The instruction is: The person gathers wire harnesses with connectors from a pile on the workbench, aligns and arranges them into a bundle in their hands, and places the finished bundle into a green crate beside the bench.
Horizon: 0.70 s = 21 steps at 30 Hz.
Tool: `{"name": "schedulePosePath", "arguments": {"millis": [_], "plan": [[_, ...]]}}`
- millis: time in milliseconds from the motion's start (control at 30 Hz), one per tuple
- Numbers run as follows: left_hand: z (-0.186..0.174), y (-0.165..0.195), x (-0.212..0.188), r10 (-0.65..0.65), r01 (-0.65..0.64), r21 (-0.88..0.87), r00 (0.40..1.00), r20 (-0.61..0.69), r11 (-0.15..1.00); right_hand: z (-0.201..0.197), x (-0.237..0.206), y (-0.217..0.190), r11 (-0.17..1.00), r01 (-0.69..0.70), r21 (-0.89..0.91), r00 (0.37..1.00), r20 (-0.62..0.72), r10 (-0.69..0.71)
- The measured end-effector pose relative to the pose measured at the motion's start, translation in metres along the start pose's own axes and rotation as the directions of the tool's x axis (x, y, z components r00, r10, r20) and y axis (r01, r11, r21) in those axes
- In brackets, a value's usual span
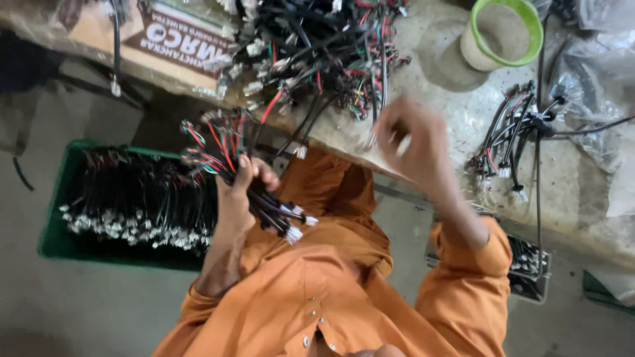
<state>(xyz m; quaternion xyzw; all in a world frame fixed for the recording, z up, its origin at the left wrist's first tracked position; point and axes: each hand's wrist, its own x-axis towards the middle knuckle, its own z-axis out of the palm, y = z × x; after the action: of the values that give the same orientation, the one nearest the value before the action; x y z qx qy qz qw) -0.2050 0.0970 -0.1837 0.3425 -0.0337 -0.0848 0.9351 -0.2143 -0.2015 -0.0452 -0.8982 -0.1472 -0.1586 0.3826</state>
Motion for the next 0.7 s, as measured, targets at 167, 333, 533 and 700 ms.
{"name": "schedulePosePath", "arguments": {"millis": [167, 333, 533, 700], "plan": [[0.031, -0.025, 0.010, -0.212, 0.208, 0.041, 0.964, 0.159, 0.977, 0.066, -0.069, -0.065, 0.936, 0.226, 0.271, 0.886, 0.343, -0.313], [0.041, -0.038, 0.044, -0.351, 0.336, 0.116, 0.926, 0.142, 0.935, 0.087, -0.074, -0.043, 0.939, 0.085, 0.334, 0.869, 0.436, -0.234], [0.033, -0.038, 0.083, -0.322, 0.269, 0.369, 0.942, 0.091, 0.890, 0.054, -0.042, -0.014, 0.992, 0.077, 0.101, 0.995, 0.059, -0.084], [0.030, -0.032, 0.087, -0.312, 0.224, 0.433, 0.939, 0.145, 0.873, 0.023, -0.008, 0.001, 0.955, 0.147, -0.256, 0.983, -0.069, -0.169]]}}
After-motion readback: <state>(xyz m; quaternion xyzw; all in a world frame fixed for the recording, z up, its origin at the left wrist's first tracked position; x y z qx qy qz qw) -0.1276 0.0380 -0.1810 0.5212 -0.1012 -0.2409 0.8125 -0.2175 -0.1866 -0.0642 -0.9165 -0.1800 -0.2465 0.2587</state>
